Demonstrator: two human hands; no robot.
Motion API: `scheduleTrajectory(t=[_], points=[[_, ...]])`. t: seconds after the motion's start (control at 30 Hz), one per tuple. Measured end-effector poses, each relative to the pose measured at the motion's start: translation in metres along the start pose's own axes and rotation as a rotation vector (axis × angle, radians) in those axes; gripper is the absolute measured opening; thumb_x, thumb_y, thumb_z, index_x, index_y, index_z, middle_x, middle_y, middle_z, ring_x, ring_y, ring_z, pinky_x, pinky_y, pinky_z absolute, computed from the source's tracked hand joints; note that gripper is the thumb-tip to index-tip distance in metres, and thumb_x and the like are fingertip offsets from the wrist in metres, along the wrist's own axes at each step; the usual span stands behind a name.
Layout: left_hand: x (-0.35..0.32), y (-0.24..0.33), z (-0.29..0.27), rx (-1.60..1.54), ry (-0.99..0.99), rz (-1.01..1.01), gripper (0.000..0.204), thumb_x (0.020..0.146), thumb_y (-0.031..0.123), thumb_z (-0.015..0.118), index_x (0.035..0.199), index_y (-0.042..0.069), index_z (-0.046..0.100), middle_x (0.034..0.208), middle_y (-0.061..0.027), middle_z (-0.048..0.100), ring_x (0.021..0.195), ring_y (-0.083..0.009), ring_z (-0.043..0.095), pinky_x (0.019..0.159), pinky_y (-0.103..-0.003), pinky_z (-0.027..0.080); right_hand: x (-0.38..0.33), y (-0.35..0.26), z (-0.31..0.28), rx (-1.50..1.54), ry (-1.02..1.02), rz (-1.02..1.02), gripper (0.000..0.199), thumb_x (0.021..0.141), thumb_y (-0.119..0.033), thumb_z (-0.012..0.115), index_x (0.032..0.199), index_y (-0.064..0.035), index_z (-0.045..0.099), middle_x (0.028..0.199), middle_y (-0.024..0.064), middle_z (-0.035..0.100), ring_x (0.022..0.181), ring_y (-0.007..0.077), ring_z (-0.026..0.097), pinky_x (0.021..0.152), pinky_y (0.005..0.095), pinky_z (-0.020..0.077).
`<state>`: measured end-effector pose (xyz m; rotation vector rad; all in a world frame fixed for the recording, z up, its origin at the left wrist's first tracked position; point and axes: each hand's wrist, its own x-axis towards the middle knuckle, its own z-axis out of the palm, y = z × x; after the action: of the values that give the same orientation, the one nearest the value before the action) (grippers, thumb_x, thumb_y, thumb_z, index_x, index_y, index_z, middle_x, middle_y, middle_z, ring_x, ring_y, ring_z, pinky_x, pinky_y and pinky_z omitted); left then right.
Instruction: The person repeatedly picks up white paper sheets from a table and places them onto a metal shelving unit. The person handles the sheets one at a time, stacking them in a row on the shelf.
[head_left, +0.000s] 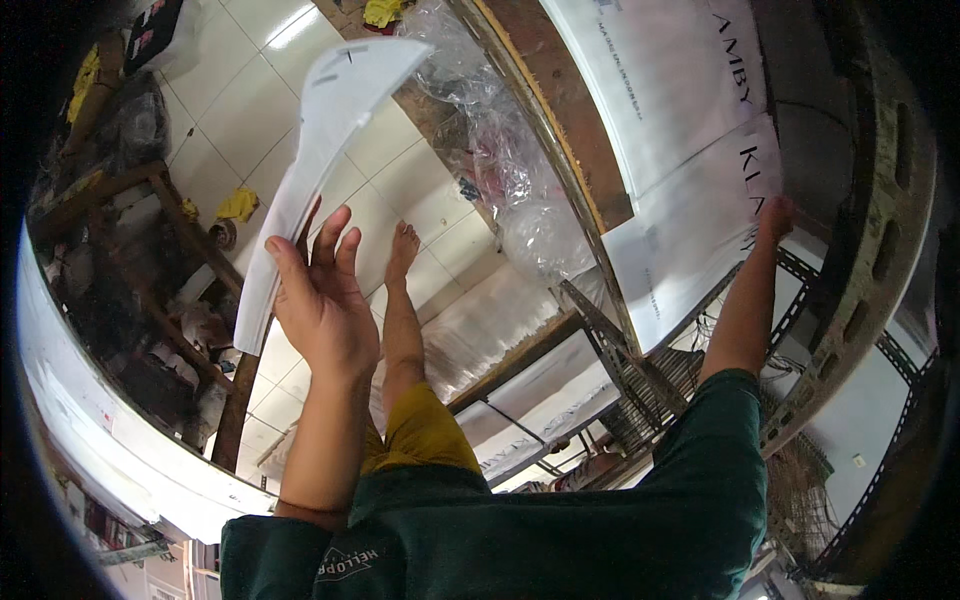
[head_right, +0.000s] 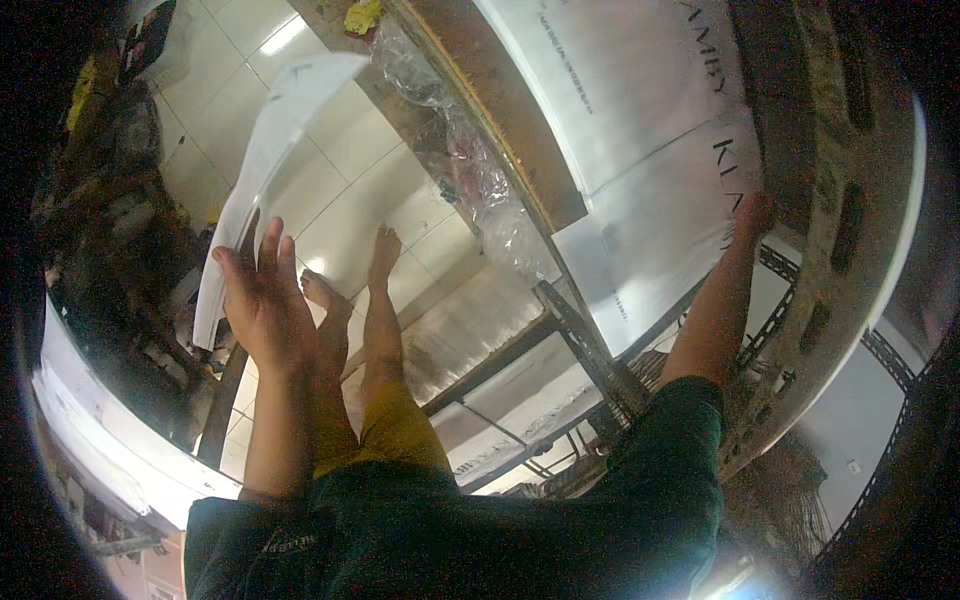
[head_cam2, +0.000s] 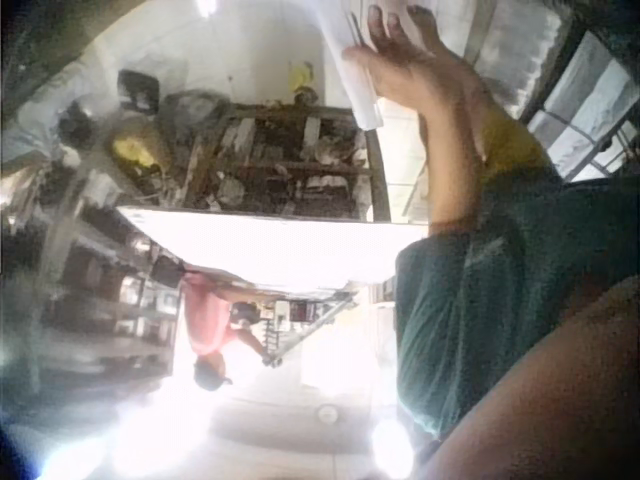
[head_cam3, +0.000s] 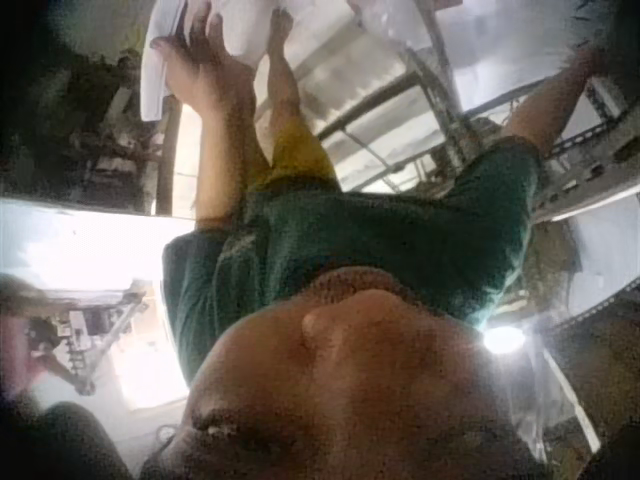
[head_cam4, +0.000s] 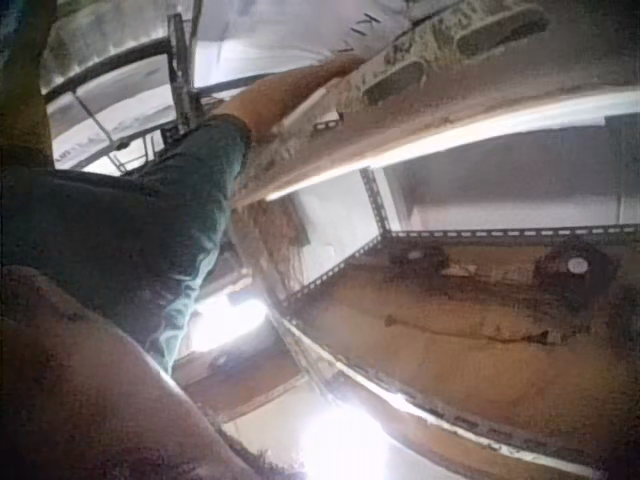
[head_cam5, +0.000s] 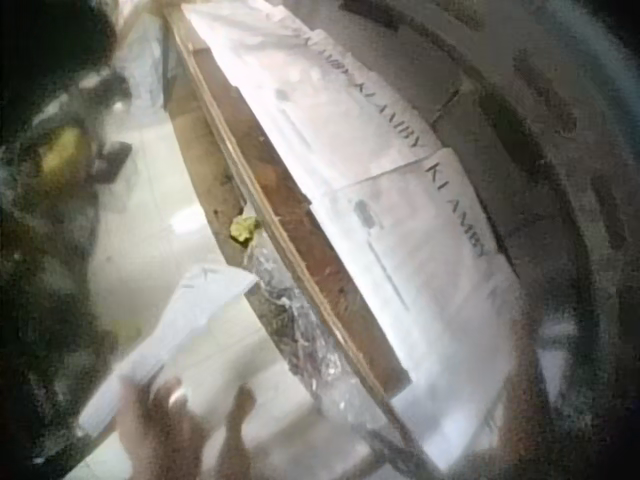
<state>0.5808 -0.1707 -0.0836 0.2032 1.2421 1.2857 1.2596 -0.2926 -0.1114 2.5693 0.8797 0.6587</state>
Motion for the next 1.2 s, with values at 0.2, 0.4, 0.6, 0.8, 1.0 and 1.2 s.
scheduleTrajectory(t=[0.2,0.4,0.6,0.8,1.0,1.2], points=[[0.005,-0.022,-0.005,0.032,0.040,-0.045,0.042,0.090,0.034,0.040,0.111,-0.002,0.045,0.108,-0.0108,0.053,0.094,-0.0191,0.056,0.077,-0.027,0.047,0.027,0.017,0.034,0.209,-0.061,0.086,0.034,0.078,-0.027,0.045,0.100,-0.0050,0.060,0.097,0.0177,0.060,0.088,0.0321,0.057,0.079,0.0413,0.0440],[0.005,-0.025,-0.004,0.093,0.078,-0.035,0.042,0.091,0.034,0.040,0.111,-0.003,0.044,0.108,-0.0115,0.053,0.093,-0.0187,0.056,0.075,-0.026,0.048,0.037,0.035,0.066,0.097,0.056,-0.049,0.034,0.075,-0.027,0.048,0.100,-0.0066,0.061,0.099,0.0169,0.059,0.091,0.0299,0.057,0.080,0.0389,0.0437],[0.003,-0.023,-0.007,0.164,0.041,-0.078,0.051,0.090,0.041,0.038,0.121,0.000,0.038,0.122,-0.0098,0.043,0.108,-0.0219,0.044,0.093,-0.034,0.032,0.022,-0.014,0.033,0.210,0.183,0.366,0.044,0.077,-0.037,0.050,0.112,-0.0102,0.054,0.114,0.0140,0.052,0.104,0.0332,0.049,0.089,0.0464,0.0361],[0.002,-0.016,-0.006,0.109,0.028,-0.084,0.050,0.091,0.040,0.036,0.121,0.000,0.038,0.122,-0.0100,0.043,0.108,-0.0226,0.044,0.095,-0.035,0.031,-0.103,-0.056,-0.066,0.549,-0.148,-0.072,0.049,0.079,-0.043,0.050,0.118,-0.0143,0.050,0.123,0.0137,0.045,0.112,0.0329,0.042,0.094,0.0474,0.0294],[-0.005,0.004,0.002,0.065,0.021,-0.079,0.049,0.090,0.039,0.038,0.121,0.000,0.038,0.121,-0.0100,0.043,0.108,-0.0224,0.044,0.093,-0.036,0.032,-0.171,-0.086,-0.102,0.552,-0.343,0.052,0.049,0.080,-0.043,0.048,0.124,-0.0229,0.043,0.128,0.0089,0.040,0.119,0.0292,0.035,0.095,0.0510,0.0241],[-0.031,0.030,0.014,-0.032,0.054,-0.089,0.035,0.090,0.031,0.043,0.106,0.001,0.049,0.103,-0.0089,0.056,0.090,-0.0170,0.054,0.074,-0.028,0.046,-0.178,-0.097,-0.129,0.715,-0.300,0.069,0.043,0.080,-0.032,0.049,0.120,-0.0189,0.045,0.124,0.0101,0.043,0.115,0.0282,0.039,0.093,0.0492,0.0260]])
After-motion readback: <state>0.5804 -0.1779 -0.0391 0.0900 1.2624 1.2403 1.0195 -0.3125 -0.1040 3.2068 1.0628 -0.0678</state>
